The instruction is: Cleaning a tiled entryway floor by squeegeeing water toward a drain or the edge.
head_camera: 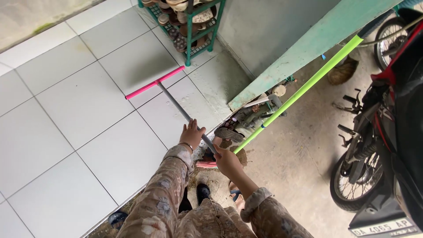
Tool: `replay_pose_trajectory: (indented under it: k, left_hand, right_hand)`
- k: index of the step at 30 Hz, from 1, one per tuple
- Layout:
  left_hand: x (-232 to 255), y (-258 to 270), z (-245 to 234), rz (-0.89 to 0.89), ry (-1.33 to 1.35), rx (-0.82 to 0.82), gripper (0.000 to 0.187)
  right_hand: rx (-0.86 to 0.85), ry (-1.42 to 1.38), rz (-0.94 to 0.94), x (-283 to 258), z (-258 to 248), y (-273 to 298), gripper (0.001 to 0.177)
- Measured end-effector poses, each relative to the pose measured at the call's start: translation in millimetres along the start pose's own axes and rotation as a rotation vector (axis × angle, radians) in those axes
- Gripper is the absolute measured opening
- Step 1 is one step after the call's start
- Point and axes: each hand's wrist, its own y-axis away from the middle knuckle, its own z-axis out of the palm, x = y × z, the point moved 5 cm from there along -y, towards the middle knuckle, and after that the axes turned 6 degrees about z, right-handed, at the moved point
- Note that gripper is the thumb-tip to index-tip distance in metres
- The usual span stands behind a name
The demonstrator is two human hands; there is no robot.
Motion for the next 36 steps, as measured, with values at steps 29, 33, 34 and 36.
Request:
replay_pose_trajectory:
  k: [29,33,34,36]
  left_hand:
    - [236,110,18,0.729,0.231,-0.568,0.033]
    - [203,76,28,0.766,0.169,-0.460,0.039]
    - [187,63,21,0.730,0.052,-0.443,0.038]
    - [158,37,5,0.693,-0.067,-0.424,0.037]
  right_hand:
    - [-0.161,-0.010,0.587,237,-22,182,0.054]
    - [-0.143,-0.009,0.524,156,-44,161,0.051]
    - [-0.112,-0.002,0.473,139,-44,147,0.051]
    - [-0.080,0.005,0.421,113,-39,117,0.051]
